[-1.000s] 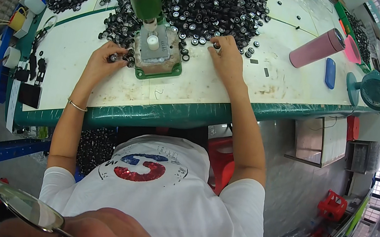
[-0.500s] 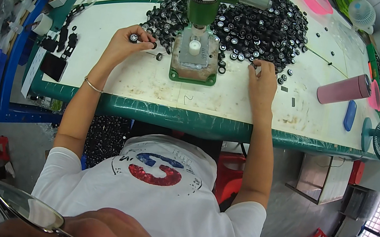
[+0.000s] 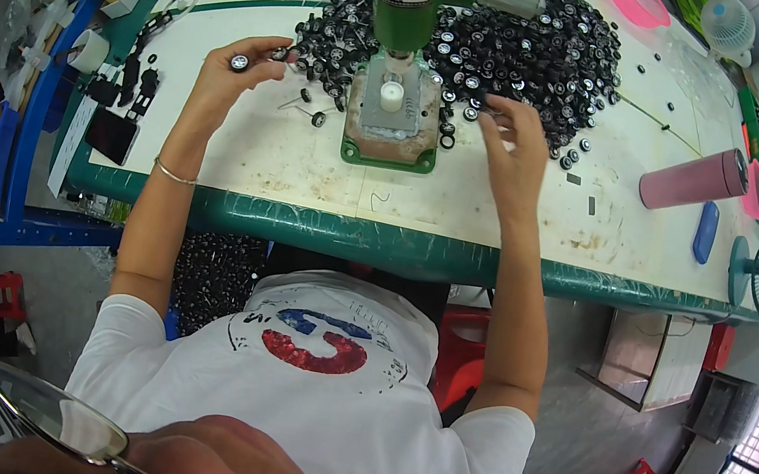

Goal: The person operates a green manual press machine to assemble small metal components. They repeatedly pick up a metal wheel and a washer, place them into the machine's die, and pull the lever to press them together. The finished assemblies are placed into a pile on the table.

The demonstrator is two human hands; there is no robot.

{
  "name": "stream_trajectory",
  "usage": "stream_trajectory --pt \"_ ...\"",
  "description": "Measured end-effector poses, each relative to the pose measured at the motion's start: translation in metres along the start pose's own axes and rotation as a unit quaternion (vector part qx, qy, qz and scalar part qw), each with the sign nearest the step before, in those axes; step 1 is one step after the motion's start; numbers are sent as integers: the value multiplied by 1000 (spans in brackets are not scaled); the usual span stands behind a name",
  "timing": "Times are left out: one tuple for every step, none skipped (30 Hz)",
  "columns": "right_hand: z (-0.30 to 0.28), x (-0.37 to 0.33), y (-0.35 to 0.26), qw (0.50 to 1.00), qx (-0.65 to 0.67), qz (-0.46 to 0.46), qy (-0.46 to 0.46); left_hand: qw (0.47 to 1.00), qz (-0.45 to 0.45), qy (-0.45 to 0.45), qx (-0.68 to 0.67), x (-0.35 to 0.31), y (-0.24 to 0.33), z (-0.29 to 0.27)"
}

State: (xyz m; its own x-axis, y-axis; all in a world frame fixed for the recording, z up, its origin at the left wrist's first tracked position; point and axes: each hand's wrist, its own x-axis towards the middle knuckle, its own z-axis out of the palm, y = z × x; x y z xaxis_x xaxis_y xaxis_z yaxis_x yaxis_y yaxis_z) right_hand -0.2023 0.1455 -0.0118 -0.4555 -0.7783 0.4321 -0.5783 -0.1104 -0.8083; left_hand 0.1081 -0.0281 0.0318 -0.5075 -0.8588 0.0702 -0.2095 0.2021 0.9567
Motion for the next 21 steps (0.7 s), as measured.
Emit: stream_trajectory --pt "6 2 -2 998 64 14 -19 999 -8 14 -33 -3 6 5" --pt "14 2 -7 988 142 39 -39 999 -13 16 -39 -4 5 7" --pt "22 3 -15 972 217 62 -58 999 -17 18 -47 -5 1 9" --pt "29 4 -18 967 232 68 -76 998 -22 19 -54 -6 -2 13" --pt "35 5 -21 962 246 73 -94 997 -13 0 -74 -7 -3 18" --pt "40 7 -30 961 241 79 -113 995 -6 -17 -93 -9 -5 23" --pt "46 7 -35 949 279 103 -107 993 3 -33 -112 -9 -6 27" --pt "50 9 -40 946 282 121 -106 993 21 -38 -110 -8 -8 32" --pt "54 11 -44 942 286 139 -108 991 21 -36 -129 -8 -10 36" --pt "57 13 -45 945 271 146 -113 988 22 -33 -148 -8 -11 41" --pt "60 14 -44 948 255 151 -117 985 23 -30 -167 -8 -10 47" --pt "64 15 -43 950 240 158 -123 986 18 -28 -161 -9 -3 50" --pt "66 16 -43 968 187 124 -108 986 17 -33 -164 -8 -3 54" --pt "68 16 -43 983 134 90 -93 985 17 -38 -166 -6 -3 58" --pt "71 16 -44 992 82 55 -79 985 15 -42 -167 -6 -4 60" --pt "74 16 -47 995 48 33 -83 982 14 -40 -184 -4 -6 62" --pt "75 16 -50 996 13 12 -87 978 6 -39 -203 -4 -5 65" --pt "76 16 -53 996 -20 -11 -90 974 -1 -38 -222 -4 -4 68" --pt "75 16 -59 995 -23 -29 -95 970 -8 -38 -240 -3 -4 69" --pt "72 14 -65 994 -27 -48 -99 968 -16 -46 -244 -3 -7 68" --pt "71 13 -68 992 -28 -66 -104 967 -14 -50 -248 -3 -7 68"
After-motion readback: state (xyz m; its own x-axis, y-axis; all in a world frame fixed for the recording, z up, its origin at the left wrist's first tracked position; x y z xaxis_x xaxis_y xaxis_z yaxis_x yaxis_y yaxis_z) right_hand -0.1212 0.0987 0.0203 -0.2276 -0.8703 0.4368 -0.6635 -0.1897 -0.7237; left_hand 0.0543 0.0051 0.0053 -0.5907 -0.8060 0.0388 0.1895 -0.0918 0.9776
